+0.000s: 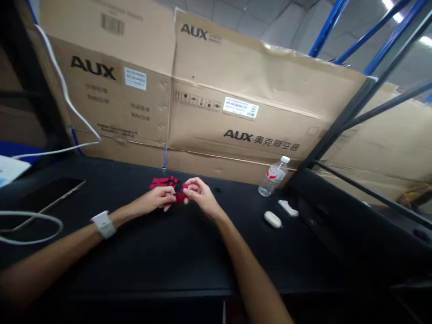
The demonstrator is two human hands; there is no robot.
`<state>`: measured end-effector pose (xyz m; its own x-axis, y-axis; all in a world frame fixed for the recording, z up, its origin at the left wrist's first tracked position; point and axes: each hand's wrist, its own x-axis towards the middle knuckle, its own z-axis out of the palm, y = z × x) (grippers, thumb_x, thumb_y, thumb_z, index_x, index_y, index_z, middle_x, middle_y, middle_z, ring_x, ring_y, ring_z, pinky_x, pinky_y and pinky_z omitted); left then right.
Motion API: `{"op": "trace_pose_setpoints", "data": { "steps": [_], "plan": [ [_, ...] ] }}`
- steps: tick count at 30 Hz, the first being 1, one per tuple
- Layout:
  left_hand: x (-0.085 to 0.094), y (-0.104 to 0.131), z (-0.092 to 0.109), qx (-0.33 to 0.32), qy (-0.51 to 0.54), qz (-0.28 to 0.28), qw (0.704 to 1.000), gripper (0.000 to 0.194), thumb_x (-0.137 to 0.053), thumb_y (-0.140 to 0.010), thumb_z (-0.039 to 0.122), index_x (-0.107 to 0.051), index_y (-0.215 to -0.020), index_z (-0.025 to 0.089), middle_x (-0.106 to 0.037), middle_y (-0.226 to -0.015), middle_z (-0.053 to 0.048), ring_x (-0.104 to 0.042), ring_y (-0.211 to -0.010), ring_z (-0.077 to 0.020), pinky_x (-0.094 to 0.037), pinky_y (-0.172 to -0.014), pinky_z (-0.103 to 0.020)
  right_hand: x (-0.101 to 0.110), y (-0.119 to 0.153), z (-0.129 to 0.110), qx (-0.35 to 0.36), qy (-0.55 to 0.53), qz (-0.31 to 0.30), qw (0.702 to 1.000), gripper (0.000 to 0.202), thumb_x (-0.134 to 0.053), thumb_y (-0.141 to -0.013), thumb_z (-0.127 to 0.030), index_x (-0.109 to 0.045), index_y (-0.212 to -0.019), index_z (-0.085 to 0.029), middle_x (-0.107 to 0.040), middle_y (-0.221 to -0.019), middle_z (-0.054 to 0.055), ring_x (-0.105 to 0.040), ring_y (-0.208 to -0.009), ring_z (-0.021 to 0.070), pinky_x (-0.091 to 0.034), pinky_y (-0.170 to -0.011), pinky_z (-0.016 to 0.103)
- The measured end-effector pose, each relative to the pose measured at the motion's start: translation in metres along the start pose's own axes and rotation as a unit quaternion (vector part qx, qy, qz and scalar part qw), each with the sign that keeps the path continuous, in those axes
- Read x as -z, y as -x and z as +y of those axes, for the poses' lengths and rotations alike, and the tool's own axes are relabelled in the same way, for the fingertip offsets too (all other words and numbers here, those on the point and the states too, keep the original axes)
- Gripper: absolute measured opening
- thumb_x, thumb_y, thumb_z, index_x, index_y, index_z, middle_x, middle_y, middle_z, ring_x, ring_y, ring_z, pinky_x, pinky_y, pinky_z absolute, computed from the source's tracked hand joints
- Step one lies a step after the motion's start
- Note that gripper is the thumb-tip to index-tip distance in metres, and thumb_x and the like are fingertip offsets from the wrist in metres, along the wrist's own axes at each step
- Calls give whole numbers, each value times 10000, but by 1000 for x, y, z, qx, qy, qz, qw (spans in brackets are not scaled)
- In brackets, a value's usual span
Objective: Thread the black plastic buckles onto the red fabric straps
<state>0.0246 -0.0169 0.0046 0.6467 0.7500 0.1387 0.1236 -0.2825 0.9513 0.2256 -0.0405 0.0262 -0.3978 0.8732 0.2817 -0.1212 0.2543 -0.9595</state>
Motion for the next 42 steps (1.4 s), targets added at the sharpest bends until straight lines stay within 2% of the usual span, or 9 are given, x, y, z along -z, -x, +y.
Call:
{"op": "trace_pose_setpoints", "data": {
  "steps": [3,6,13,18,23,28,35,39,42],
  "plan": [
    [0,0,-2,-14,2,10,1000,289,-553,-836,435,-499,-738,169,-535,-529,48,-444,-471,-92,-287,-490,-211,-10,0,4,-21,-4,1,1000,365,-719,-738,-367,-488,-968,-202,-589,-736,-29,-554,-546,96,-445,-532,227],
    [0,0,-4,-17,7,11,1000,321,-555,-833,467,-505,-736,165,-530,-545,50,-467,-475,-93,-307,-505,-213,-14,-1,6,-8,18,29,999,362,-688,-758,-416,-467,-954,-206,-561,-636,-58,-512,-491,87,-405,-499,211],
    [1,0,-3,-21,-1,17,1000,347,-547,-838,487,-488,-721,167,-516,-524,53,-444,-475,-92,-286,-499,-211,-13,-1,2,4,118,28,993,333,-547,-854,-462,-607,-981,-160,-529,-624,-37,-464,-513,80,-386,-518,217],
    [1,-1,-1,-26,3,18,1000,336,-534,-849,479,-491,-732,167,-514,-524,52,-438,-479,-93,-285,-503,-212,-17,-3,8,10,80,76,994,307,-657,-761,-440,-521,-842,-178,-536,-675,-39,-456,-491,72,-389,-463,203],
    [1,0,-3,-13,-20,23,999,348,-529,-840,500,-491,-732,172,-522,-525,49,-454,-499,-106,-310,-520,-218,-21,1,10,44,193,88,976,239,-614,-799,-395,-518,-798,-177,-563,-691,-19,-499,-571,96,-408,-526,210],
    [1,2,-5,-15,-45,17,999,347,-530,-843,501,-517,-746,169,-531,-542,42,-479,-530,-119,-326,-542,-225,-20,7,4,71,306,56,948,163,-586,-823,-329,-552,-790,-173,-572,-681,-16,-494,-580,101,-398,-562,218],
    [5,2,-11,-4,-74,-3,997,363,-557,-821,522,-538,-765,164,-534,-576,39,-489,-552,-122,-326,-538,-216,-13,10,5,4,228,-81,970,184,-556,-868,-360,-526,-853,-179,-583,-677,-16,-573,-584,114,-444,-565,222],
    [4,3,-10,-29,-74,-18,997,336,-565,-826,498,-543,-795,165,-589,-688,14,-499,-590,-121,-349,-543,-215,-17,8,10,14,212,-71,975,192,-561,-870,-369,-516,-870,-183,-572,-721,-15,-573,-584,105,-453,-552,216],
    [3,2,-4,-36,-69,11,997,349,-558,-827,513,-532,-784,168,-588,-702,10,-484,-583,-115,-351,-538,-214,-21,5,12,27,197,-29,980,194,-553,-877,-375,-490,-903,-193,-549,-747,-23,-569,-570,95,-460,-540,211]
  ]
}}
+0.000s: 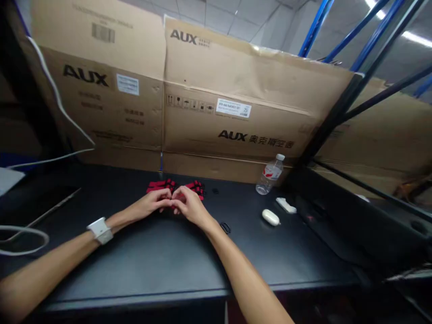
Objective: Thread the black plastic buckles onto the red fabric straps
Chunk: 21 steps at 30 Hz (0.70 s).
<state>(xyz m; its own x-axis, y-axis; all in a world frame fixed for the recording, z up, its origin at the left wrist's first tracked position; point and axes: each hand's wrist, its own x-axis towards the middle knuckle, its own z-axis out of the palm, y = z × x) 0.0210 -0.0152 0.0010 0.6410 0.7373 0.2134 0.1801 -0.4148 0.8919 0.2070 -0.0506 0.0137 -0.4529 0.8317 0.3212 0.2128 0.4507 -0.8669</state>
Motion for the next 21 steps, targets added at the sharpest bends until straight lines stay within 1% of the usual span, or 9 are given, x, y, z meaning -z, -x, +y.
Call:
{"op": "trace_pose_setpoints", "data": {
  "steps": [3,5,6,8,11,15,17,19,21],
  "plan": [
    [1,-2,6,7,20,11,1000,354,-570,-814,519,-516,-782,171,-560,-661,22,-469,-572,-113,-343,-532,-213,2,0,-4,22,16,12,1000,195,-532,-891,-376,-498,-950,-194,-549,-941,22,-587,-644,88,-491,-601,226],
    [4,-3,8,12,34,7,999,364,-570,-805,527,-512,-776,169,-510,-615,41,-440,-548,-105,-319,-519,-211,6,1,-8,50,54,1,997,239,-591,-856,-356,-517,-1017,-195,-512,-1115,59,-588,-733,91,-502,-671,241],
    [6,-3,8,14,37,7,999,373,-567,-801,534,-511,-765,167,-475,-592,51,-419,-534,-100,-301,-512,-210,9,2,-10,63,77,-6,995,286,-628,-831,-339,-520,-1057,-199,-502,-1150,66,-583,-765,96,-501,-702,249],
    [8,-3,6,17,38,-3,999,396,-553,-801,552,-515,-745,161,-421,-567,62,-382,-514,-92,-269,-499,-210,13,3,-13,82,119,-18,989,361,-672,-797,-305,-525,-1110,-202,-527,-1125,62,-574,-800,111,-496,-757,269],
    [10,-2,2,24,41,-24,999,435,-523,-809,585,-517,-729,158,-424,-578,53,-371,-515,-91,-264,-496,-217,15,4,-16,108,171,-17,979,334,-681,-787,-283,-569,-1090,-195,-564,-1043,55,-572,-843,137,-483,-810,291],
    [9,-1,0,63,74,-5,995,532,-418,-812,684,-495,-727,164,-423,-553,48,-365,-491,-98,-273,-475,-225,11,3,-16,129,187,-8,974,328,-689,-768,-278,-591,-1066,-183,-580,-985,51,-576,-852,148,-486,-801,284],
    [8,0,4,65,92,1,994,486,-453,-816,654,-495,-807,170,-428,-569,57,-380,-496,-97,-285,-476,-217,10,3,-15,129,177,5,976,326,-679,-768,-279,-588,-1066,-183,-582,-991,48,-580,-845,143,-494,-788,278],
    [9,0,9,43,101,12,994,396,-515,-827,576,-470,-890,187,-431,-601,70,-397,-517,-92,-290,-486,-200,10,3,-14,128,167,20,978,330,-683,-760,-292,-590,-1058,-184,-585,-999,46,-584,-847,144,-501,-787,280],
    [11,0,12,14,97,29,995,329,-546,-837,505,-450,-893,195,-431,-633,73,-404,-548,-89,-290,-500,-190,11,2,-12,125,161,38,978,342,-688,-756,-303,-592,-1062,-185,-588,-1005,47,-588,-853,146,-505,-797,286]
  ]
}}
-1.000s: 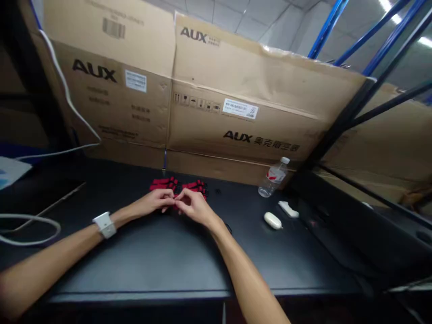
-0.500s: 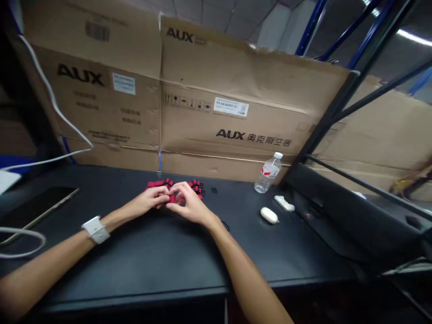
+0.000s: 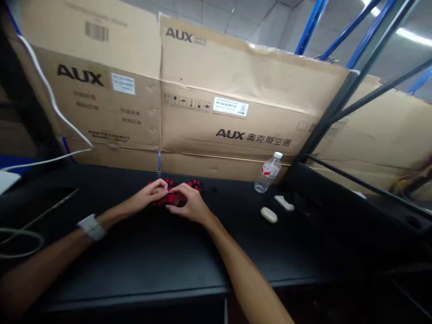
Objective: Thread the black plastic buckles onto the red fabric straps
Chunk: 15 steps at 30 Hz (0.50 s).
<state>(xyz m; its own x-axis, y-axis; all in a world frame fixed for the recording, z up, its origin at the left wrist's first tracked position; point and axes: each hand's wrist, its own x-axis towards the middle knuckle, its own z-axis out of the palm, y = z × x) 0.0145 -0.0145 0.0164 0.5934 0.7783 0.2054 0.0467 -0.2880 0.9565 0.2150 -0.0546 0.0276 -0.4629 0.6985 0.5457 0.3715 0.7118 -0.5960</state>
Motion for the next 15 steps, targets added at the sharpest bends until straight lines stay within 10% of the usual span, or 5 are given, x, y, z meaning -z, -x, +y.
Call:
{"op": "trace_pose_setpoints", "data": {
  "steps": [15],
  "plan": [
    [-3,-2,2,19,22,23,999,254,-579,-801,379,-548,-701,148,-450,-611,47,-384,-576,-98,-271,-535,-212,-4,-1,11,-40,-7,38,998,360,-696,-736,-326,-614,-1063,-199,-607,-1035,47,-608,-906,158,-512,-832,282]
  ]
}}
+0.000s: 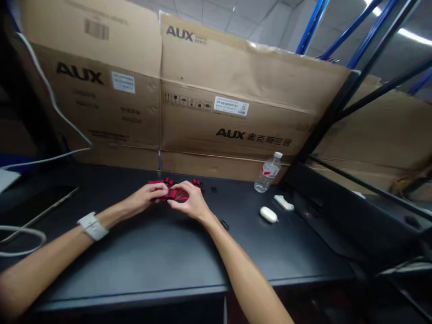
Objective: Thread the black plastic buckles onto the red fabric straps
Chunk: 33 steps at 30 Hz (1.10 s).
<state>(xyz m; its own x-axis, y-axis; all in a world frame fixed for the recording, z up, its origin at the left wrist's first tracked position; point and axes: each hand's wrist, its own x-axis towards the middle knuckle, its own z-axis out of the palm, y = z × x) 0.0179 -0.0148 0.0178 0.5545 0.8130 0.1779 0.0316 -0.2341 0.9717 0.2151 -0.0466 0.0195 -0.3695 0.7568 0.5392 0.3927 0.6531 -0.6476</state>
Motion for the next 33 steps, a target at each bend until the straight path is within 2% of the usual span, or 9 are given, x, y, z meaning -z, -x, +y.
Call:
{"op": "trace_pose_setpoints", "data": {
  "steps": [4,12,19,24,29,33],
  "plan": [
    [-2,0,-4,26,45,-1,999,239,-609,-779,358,-545,-690,146,-471,-579,46,-405,-545,-93,-273,-525,-213,-1,-1,2,5,8,-4,1000,359,-704,-715,-306,-611,-1043,-194,-613,-1013,36,-601,-900,154,-507,-838,287],
    [-5,1,-3,43,94,0,995,236,-642,-768,353,-549,-712,143,-499,-607,41,-443,-533,-81,-304,-520,-201,-4,-1,5,-34,-77,0,996,374,-720,-691,-307,-612,-1026,-181,-623,-972,27,-623,-854,148,-518,-829,285],
    [4,0,-5,58,129,53,989,276,-649,-757,375,-510,-683,147,-480,-630,44,-414,-513,-64,-301,-492,-179,1,-1,14,-101,-143,19,984,376,-738,-675,-329,-612,-993,-174,-637,-900,22,-625,-764,142,-530,-766,289],
    [8,-4,-10,44,81,66,994,265,-621,-762,377,-504,-678,154,-469,-607,48,-408,-507,-73,-285,-480,-182,-3,-1,16,-80,-117,17,990,323,-669,-726,-265,-572,-1026,-198,-602,-979,17,-610,-865,143,-509,-823,288],
    [16,-6,-14,47,29,76,996,263,-596,-753,409,-493,-695,174,-464,-575,59,-406,-489,-87,-270,-476,-193,-6,-3,16,-40,-16,30,999,319,-622,-743,-217,-582,-1059,-204,-576,-944,22,-573,-846,140,-492,-757,257],
    [28,-7,-15,41,-100,81,991,277,-564,-750,423,-511,-657,167,-470,-576,47,-416,-537,-110,-286,-517,-212,-4,-5,19,-17,46,17,999,314,-626,-747,-210,-622,-1061,-204,-593,-979,37,-573,-883,155,-475,-795,274]
  ]
}}
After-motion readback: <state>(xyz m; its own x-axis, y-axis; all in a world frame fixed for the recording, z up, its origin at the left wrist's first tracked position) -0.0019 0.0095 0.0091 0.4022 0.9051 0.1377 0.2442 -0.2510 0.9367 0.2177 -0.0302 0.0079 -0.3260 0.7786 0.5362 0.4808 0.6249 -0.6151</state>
